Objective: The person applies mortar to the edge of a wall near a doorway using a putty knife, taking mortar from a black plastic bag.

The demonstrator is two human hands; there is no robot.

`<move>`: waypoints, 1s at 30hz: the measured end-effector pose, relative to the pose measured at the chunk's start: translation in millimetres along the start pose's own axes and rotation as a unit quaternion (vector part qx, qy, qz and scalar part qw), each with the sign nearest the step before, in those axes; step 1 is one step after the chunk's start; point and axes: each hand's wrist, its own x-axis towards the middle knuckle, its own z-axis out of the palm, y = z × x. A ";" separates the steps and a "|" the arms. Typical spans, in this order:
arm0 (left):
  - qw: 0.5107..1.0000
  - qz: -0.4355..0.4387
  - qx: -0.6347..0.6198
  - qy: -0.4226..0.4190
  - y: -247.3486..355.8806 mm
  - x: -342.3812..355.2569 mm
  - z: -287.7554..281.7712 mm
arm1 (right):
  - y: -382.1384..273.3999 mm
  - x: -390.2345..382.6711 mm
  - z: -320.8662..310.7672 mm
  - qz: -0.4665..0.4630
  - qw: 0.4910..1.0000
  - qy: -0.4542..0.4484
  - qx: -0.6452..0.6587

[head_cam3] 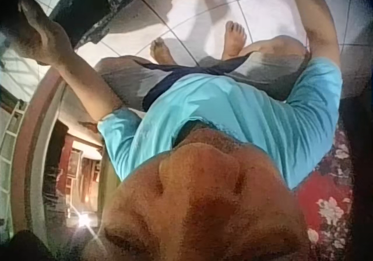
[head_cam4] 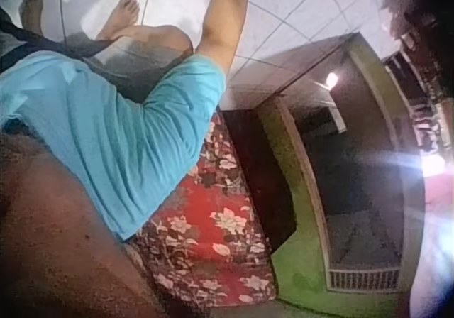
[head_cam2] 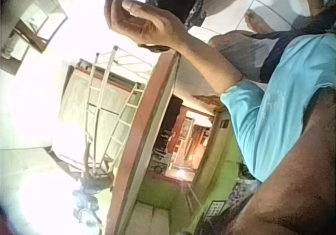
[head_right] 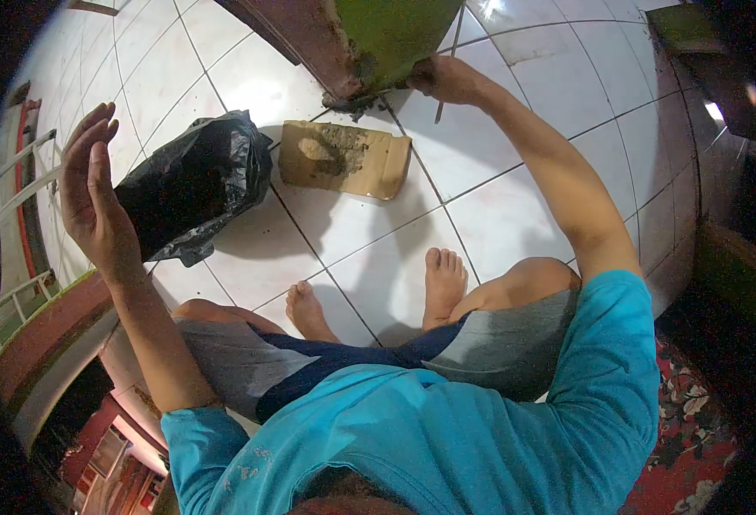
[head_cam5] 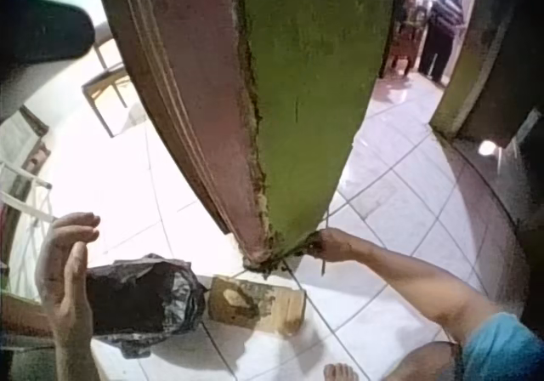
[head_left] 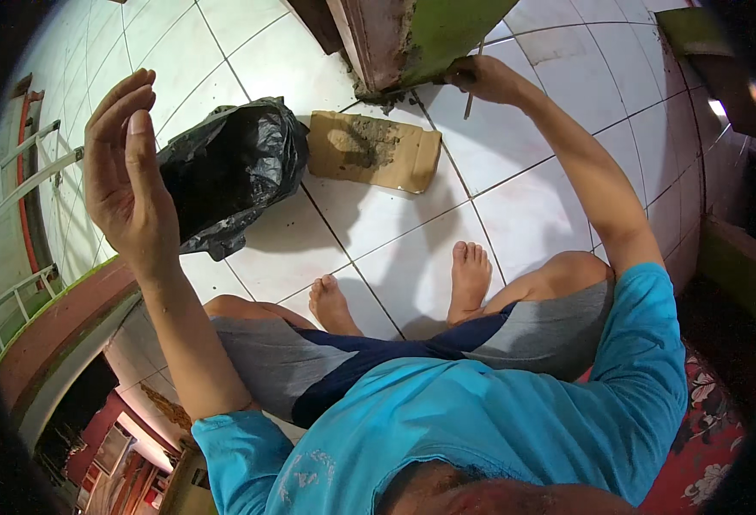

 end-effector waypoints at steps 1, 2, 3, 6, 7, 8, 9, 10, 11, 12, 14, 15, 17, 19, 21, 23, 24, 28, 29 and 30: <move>1.000 0.011 -0.013 -0.004 -2.7 0.3 0.6 | 2.9 -2.2 -6.2 0.007 1.000 -0.001 0.022; 0.999 0.022 -0.024 -0.007 -3.4 1.3 0.1 | 0.9 -4.1 -13.3 0.012 0.999 -0.001 0.045; 0.999 0.022 -0.025 -0.008 -2.7 1.5 0.9 | 3.4 -5.8 -18.5 0.016 0.998 -0.016 0.065; 0.999 0.009 -0.030 -0.006 -1.5 2.0 4.5 | 15.3 -6.9 -16.5 0.016 0.996 -0.047 0.074; 0.999 0.010 -0.030 -0.009 -2.6 1.7 6.1 | 17.8 -7.5 -14.3 0.016 0.996 -0.046 0.073; 1.000 0.011 -0.026 -0.012 -2.5 1.3 3.3 | 10.6 -6.1 -9.9 0.024 0.996 -0.060 0.059; 1.000 0.011 -0.022 -0.011 -1.9 1.4 0.6 | 3.3 -5.3 -6.9 0.031 0.996 -0.074 0.044; 1.000 0.023 -0.015 -0.015 -0.9 1.4 -2.2 | 0.0 -5.2 -4.4 0.027 0.996 -0.075 0.043; 0.999 0.034 -0.009 -0.017 -0.3 -0.3 -3.8 | -1.5 -5.9 -3.4 0.029 0.997 -0.049 0.047; 0.999 0.031 -0.005 -0.012 1.6 -2.4 -6.2 | -3.2 -7.1 -3.1 0.031 0.998 -0.023 0.050; 0.998 0.015 -0.038 -0.042 7.3 -5.5 -7.9 | -10.1 -23.3 -12.5 0.022 0.999 -0.036 0.028; 0.994 -0.001 -0.080 -0.070 11.2 -10.5 -8.1 | -17.7 -31.9 -14.6 0.068 0.995 -0.068 0.022; 0.974 -0.066 -0.097 -0.194 30.6 -19.6 -21.9 | -27.0 -49.8 -6.0 0.086 0.993 -0.076 0.024; 0.917 -0.131 -0.136 -0.351 29.2 -36.3 -43.8 | -36.6 -60.4 22.0 0.072 0.995 -0.062 -0.020; 0.851 -0.227 -0.221 -0.419 14.7 -66.7 -58.1 | -58.0 -68.3 41.6 0.033 0.995 -0.060 0.076; 0.827 -0.284 -0.258 -0.410 0.8 -93.4 -66.6 | -78.0 -66.4 59.4 0.030 0.994 -0.059 0.081; 0.819 -0.297 -0.290 -0.395 -10.3 -109.4 -70.5 | -83.2 -63.4 70.9 0.043 0.993 -0.051 0.095; 0.794 -0.332 -0.395 -0.320 -54.6 -176.5 -80.1 | -95.9 -53.0 119.9 0.082 0.991 0.005 0.105; 0.783 -0.351 -0.402 -0.320 -69.2 -197.8 -76.8 | -99.5 -52.6 128.8 0.066 0.991 0.033 0.113; 0.770 -0.369 -0.406 -0.325 -80.0 -215.1 -71.4 | -102.1 -50.6 135.2 0.067 0.992 0.029 0.107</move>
